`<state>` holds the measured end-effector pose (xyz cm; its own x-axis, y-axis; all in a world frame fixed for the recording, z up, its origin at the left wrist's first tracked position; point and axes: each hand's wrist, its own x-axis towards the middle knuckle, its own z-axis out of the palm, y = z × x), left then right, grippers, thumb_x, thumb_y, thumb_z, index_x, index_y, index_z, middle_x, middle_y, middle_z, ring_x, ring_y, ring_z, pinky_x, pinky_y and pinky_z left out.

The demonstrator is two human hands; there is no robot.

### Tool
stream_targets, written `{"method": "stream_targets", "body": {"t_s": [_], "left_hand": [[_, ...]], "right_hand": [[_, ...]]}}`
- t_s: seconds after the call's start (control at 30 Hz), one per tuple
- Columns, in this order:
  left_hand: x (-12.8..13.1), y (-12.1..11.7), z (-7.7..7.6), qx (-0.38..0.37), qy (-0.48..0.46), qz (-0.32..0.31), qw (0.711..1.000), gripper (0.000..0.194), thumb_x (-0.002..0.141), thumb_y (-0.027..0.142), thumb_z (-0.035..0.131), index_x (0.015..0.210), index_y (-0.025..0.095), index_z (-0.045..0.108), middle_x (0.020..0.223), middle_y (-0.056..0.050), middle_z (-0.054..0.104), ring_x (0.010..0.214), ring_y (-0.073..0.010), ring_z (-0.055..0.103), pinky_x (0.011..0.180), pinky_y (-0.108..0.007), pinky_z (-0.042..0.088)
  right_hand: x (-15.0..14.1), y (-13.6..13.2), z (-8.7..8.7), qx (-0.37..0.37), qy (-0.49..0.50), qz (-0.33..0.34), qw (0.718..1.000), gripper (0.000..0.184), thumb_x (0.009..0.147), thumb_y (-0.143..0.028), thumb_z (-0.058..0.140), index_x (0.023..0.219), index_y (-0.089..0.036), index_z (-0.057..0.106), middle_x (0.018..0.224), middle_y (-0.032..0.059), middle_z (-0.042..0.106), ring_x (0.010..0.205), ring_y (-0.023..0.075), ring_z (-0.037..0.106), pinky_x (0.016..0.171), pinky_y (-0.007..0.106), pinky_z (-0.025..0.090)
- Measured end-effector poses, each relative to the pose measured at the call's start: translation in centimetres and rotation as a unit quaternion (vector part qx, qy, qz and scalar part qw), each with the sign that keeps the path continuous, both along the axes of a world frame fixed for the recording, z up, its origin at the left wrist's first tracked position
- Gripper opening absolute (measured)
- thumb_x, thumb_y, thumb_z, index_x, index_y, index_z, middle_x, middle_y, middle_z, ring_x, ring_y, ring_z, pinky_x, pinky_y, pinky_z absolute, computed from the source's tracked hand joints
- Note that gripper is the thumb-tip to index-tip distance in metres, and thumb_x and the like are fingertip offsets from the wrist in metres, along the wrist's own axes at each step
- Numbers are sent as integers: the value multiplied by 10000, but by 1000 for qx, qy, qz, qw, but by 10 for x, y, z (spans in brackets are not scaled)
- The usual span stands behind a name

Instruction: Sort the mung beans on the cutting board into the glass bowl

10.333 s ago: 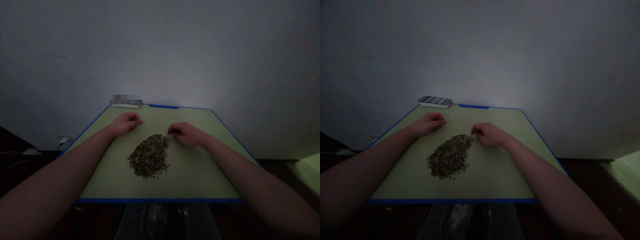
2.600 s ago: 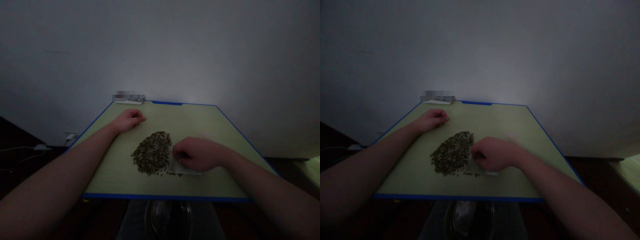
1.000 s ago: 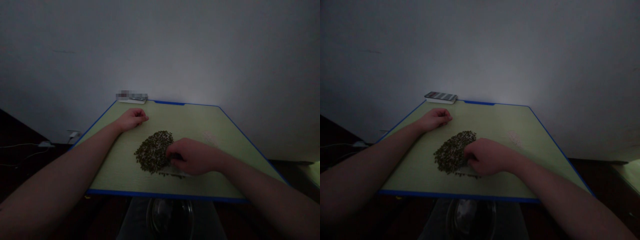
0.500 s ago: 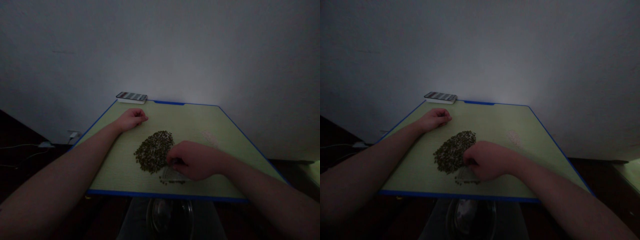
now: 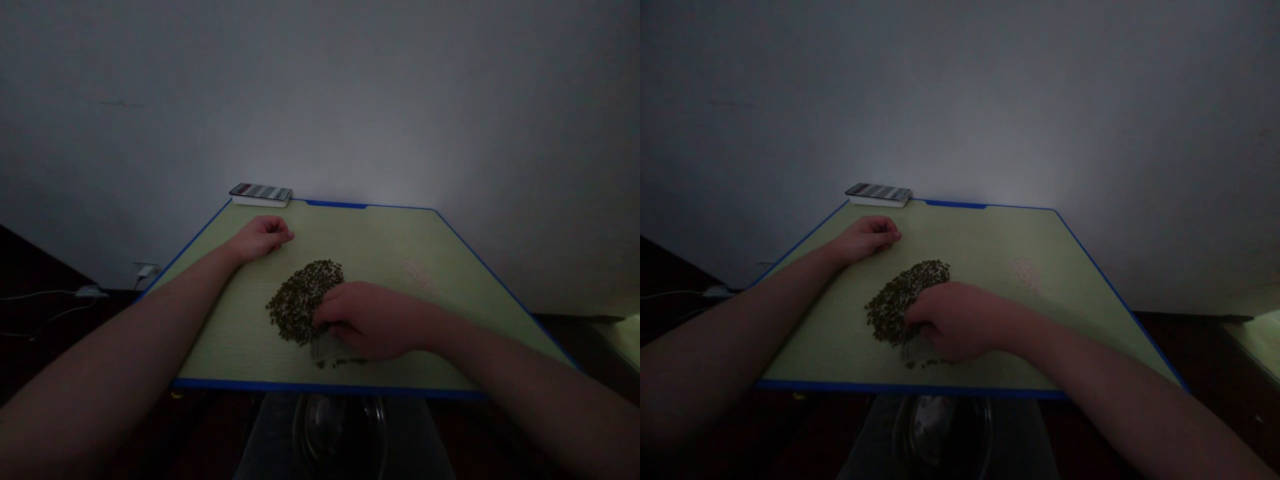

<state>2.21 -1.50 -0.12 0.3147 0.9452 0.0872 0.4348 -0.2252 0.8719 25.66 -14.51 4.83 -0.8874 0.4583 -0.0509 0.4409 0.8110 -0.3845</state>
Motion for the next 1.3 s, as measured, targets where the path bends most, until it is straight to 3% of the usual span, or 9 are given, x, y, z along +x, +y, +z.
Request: {"method": "stream_targets", "body": {"t_s": [0.17,0.4,0.67,0.93,1.1,1.3], "left_hand": [[-1,1,-1,1,1,-6,1000,253,697,387,639,673,162,527,458,61,462,398,-60,366,416,-206,256],[-2,2,-3,7,7,-2,1000,251,707,392,631,685,160,538,453,60,466,392,-59,360,404,-203,253],[-2,3,-3,2,4,-2,1000,240,708,377,632,682,161,532,461,57,477,394,-57,361,398,-200,255],[0,0,0,3,1,-4,1000,238,700,370,632,674,158,527,462,58,470,398,-56,362,408,-204,261],[0,-1,1,3,13,-1,1000,237,703,372,631,676,158,532,454,61,460,391,-57,356,404,-207,258],[1,-2,2,4,1,1,1000,235,698,364,637,668,161,522,454,66,449,392,-53,354,410,-204,259]], "right_hand": [[7,-2,0,-3,-12,9,1000,197,796,-119,501,898,-159,665,849,60,668,811,174,579,733,273,401],[23,-4,5,9,-99,-66,993,144,739,-171,521,782,-177,658,718,40,659,626,151,547,554,251,343],[20,-13,10,-26,-126,-59,990,110,687,-197,546,702,-186,654,621,12,634,518,112,487,467,226,286],[24,-9,11,-88,-116,-31,989,124,704,-198,568,772,-183,671,646,0,641,548,108,508,484,219,302],[26,0,7,-49,-93,-63,992,112,729,-179,563,784,-173,661,685,9,643,572,112,514,513,228,314],[9,-6,1,-1,-47,-60,997,160,790,-149,500,852,-165,647,833,57,673,742,164,574,641,256,377]]}}
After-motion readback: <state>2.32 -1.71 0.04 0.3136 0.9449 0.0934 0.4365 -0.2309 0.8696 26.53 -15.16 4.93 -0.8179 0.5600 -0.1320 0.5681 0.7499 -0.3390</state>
